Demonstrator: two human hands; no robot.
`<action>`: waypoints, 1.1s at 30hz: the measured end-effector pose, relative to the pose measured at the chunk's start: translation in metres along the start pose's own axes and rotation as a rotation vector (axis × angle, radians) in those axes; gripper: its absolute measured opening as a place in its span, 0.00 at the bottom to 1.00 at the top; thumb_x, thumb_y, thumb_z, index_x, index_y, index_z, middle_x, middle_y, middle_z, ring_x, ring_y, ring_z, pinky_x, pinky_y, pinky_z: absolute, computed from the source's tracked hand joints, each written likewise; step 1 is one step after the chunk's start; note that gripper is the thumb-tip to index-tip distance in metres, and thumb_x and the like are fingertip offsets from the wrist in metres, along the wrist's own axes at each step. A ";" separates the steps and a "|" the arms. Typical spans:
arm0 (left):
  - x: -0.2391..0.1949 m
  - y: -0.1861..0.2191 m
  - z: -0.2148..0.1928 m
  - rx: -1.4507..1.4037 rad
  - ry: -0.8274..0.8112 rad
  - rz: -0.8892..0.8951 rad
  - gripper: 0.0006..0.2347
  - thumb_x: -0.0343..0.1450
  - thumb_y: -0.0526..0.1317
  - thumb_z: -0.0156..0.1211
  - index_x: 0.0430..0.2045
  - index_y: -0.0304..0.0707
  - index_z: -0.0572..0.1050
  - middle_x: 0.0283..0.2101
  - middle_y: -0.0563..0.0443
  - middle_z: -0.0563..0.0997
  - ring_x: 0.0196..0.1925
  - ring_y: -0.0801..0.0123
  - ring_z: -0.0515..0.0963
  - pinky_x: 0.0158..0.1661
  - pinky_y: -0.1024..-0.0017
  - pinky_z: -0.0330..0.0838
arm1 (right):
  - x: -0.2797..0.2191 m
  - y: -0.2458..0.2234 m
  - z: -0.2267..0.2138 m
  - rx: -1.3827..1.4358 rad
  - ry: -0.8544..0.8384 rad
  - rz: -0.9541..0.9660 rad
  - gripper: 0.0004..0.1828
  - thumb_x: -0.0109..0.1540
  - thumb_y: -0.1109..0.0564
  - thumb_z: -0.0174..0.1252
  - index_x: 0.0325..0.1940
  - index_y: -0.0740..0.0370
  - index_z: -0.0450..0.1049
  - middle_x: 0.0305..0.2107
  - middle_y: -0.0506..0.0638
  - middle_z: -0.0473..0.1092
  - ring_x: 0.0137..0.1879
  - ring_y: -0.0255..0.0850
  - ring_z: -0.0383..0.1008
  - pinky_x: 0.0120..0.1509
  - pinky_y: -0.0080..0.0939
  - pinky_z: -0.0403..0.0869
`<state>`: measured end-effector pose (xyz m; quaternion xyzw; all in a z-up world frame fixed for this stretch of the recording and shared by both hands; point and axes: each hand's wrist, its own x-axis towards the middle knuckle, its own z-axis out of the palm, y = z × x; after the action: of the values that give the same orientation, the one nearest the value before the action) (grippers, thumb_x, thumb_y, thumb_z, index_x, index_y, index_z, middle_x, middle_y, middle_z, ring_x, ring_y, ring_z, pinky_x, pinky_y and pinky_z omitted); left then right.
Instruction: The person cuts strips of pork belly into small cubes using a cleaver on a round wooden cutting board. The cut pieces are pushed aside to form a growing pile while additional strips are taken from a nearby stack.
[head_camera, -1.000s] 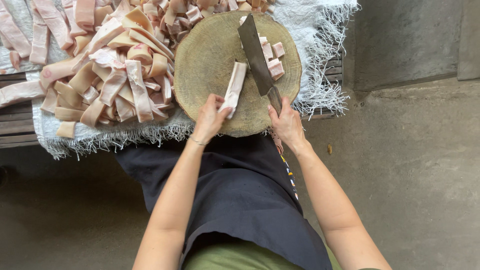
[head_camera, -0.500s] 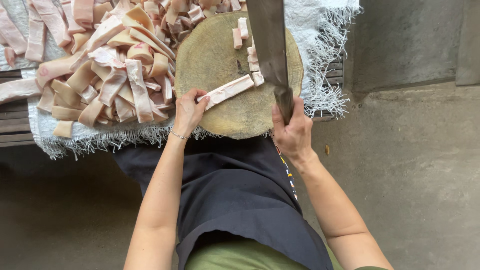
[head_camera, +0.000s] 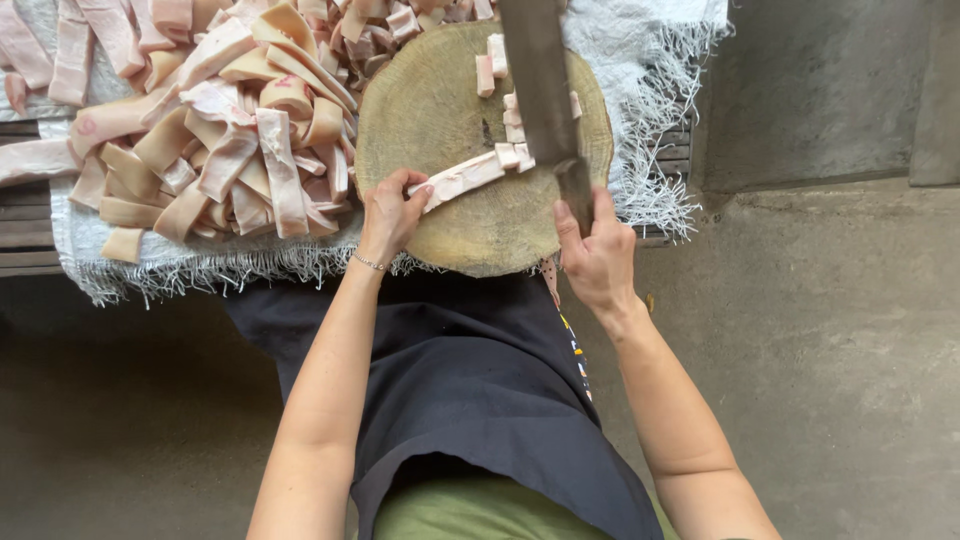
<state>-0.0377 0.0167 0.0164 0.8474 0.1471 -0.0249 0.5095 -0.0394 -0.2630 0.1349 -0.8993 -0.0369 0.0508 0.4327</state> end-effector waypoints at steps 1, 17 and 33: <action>-0.001 0.000 0.002 -0.002 -0.017 -0.027 0.11 0.70 0.39 0.62 0.41 0.30 0.80 0.30 0.41 0.84 0.31 0.62 0.84 0.36 0.67 0.75 | -0.005 0.000 0.001 0.029 0.059 -0.053 0.19 0.72 0.44 0.54 0.50 0.64 0.67 0.18 0.50 0.71 0.23 0.36 0.73 0.29 0.44 0.72; 0.007 0.014 0.012 -0.037 -0.041 0.020 0.11 0.71 0.40 0.62 0.41 0.30 0.80 0.27 0.41 0.83 0.28 0.65 0.83 0.33 0.68 0.75 | 0.003 -0.001 -0.001 -0.028 -0.009 0.021 0.20 0.70 0.45 0.54 0.55 0.65 0.69 0.18 0.52 0.72 0.23 0.40 0.75 0.29 0.45 0.72; 0.020 0.000 0.036 0.006 0.036 0.191 0.10 0.69 0.36 0.63 0.41 0.29 0.81 0.34 0.37 0.81 0.31 0.59 0.83 0.36 0.66 0.75 | 0.001 0.010 0.007 -0.095 -0.102 0.073 0.19 0.69 0.45 0.55 0.54 0.63 0.69 0.18 0.58 0.73 0.23 0.47 0.77 0.30 0.48 0.73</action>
<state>-0.0151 -0.0103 -0.0044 0.8595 0.0746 0.0386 0.5042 -0.0387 -0.2636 0.1229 -0.9158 -0.0283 0.1106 0.3852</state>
